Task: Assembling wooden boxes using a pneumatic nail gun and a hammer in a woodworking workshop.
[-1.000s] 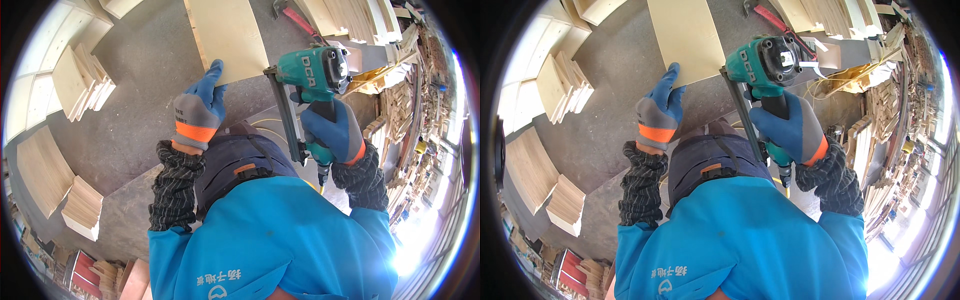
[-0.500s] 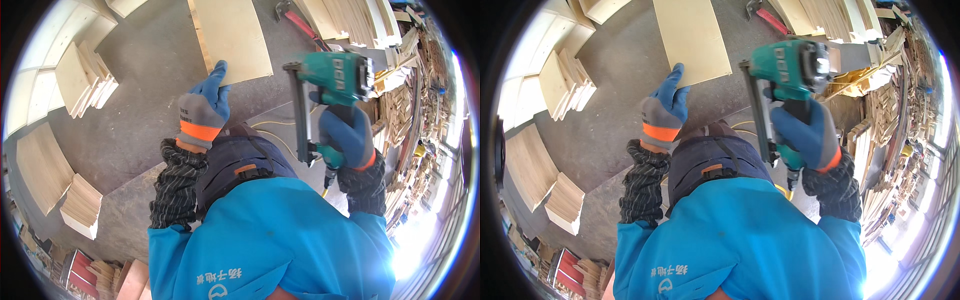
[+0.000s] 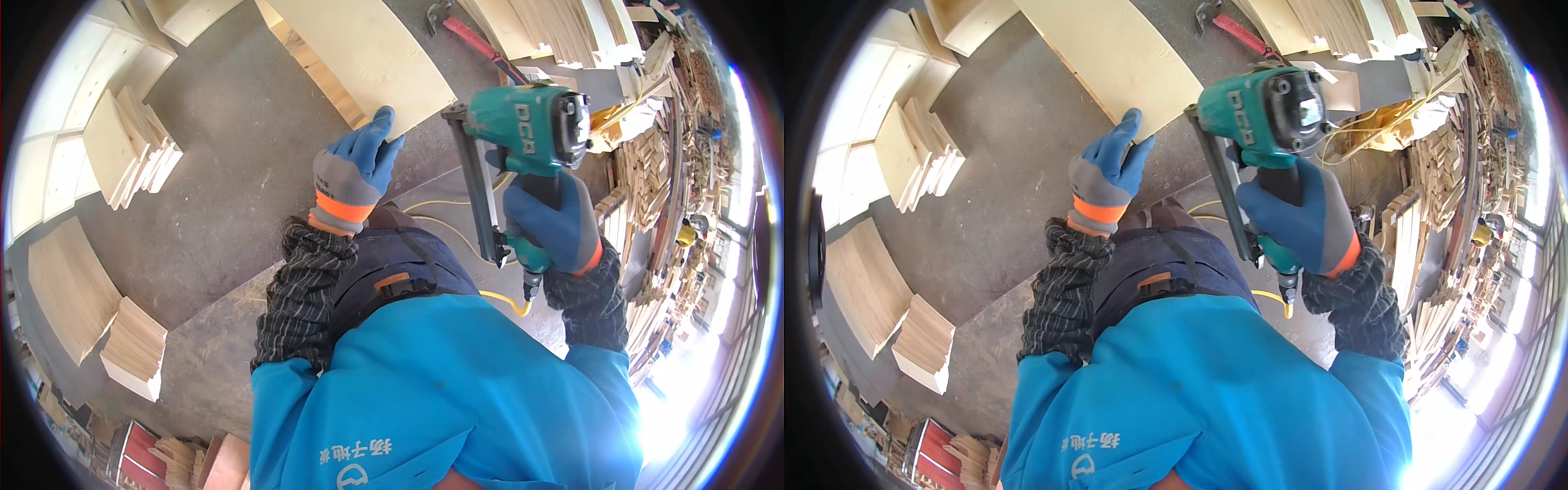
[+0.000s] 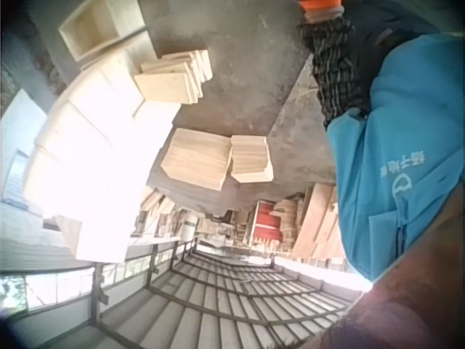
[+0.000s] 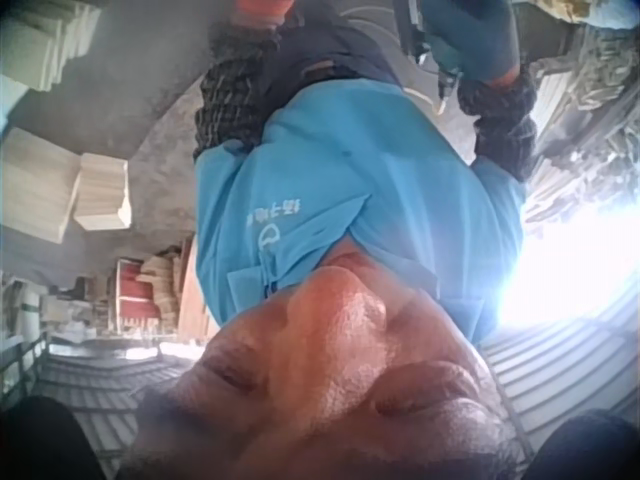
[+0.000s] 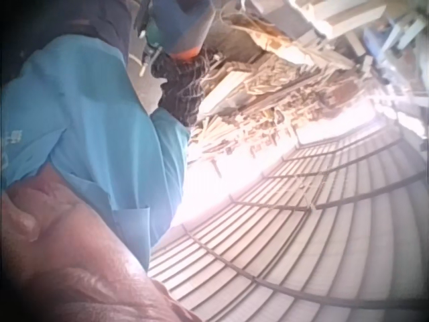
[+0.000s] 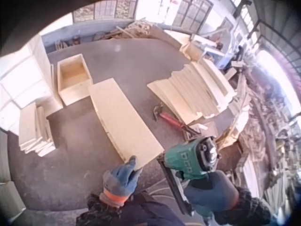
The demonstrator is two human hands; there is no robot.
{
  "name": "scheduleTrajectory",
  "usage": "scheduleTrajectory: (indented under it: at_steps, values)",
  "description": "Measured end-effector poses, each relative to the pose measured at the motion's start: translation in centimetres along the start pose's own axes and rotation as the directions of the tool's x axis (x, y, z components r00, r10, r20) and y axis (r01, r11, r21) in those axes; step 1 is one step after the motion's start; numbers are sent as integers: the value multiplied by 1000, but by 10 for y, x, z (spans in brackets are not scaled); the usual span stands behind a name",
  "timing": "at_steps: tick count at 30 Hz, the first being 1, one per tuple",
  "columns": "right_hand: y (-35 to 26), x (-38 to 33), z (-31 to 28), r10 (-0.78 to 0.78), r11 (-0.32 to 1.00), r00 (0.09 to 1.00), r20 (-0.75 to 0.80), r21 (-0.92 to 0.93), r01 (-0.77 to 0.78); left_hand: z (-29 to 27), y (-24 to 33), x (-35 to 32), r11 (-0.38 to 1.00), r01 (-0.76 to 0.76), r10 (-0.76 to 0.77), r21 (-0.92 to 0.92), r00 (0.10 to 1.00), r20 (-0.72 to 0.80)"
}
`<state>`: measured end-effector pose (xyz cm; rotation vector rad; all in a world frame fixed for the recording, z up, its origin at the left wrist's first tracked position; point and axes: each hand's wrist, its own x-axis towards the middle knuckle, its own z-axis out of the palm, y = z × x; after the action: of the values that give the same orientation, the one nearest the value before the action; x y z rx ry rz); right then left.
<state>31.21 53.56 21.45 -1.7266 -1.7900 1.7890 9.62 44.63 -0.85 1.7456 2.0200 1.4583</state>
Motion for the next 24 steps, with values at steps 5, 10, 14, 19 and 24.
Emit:
scheduleTrajectory:
  at_steps: [5,10,14,19,24]
  values:
    - [10,9,2,6,998,997,78,-56,-1,0,2,1,997,24,-25,-79,1000,-8]
    - [15,19,7,26,990,993,112,-143,-10,3,11,0,977,142,-154,-160,986,-64]
    - [11,21,13,34,985,991,131,-173,-11,2,14,-1,973,154,-168,-170,983,-68]
    - [6,23,17,59,985,985,162,-170,-31,-1,13,1,974,143,-156,-174,986,-65]
    - [5,25,19,55,986,983,177,-167,-25,-1,12,-1,965,174,-187,-195,981,-52]
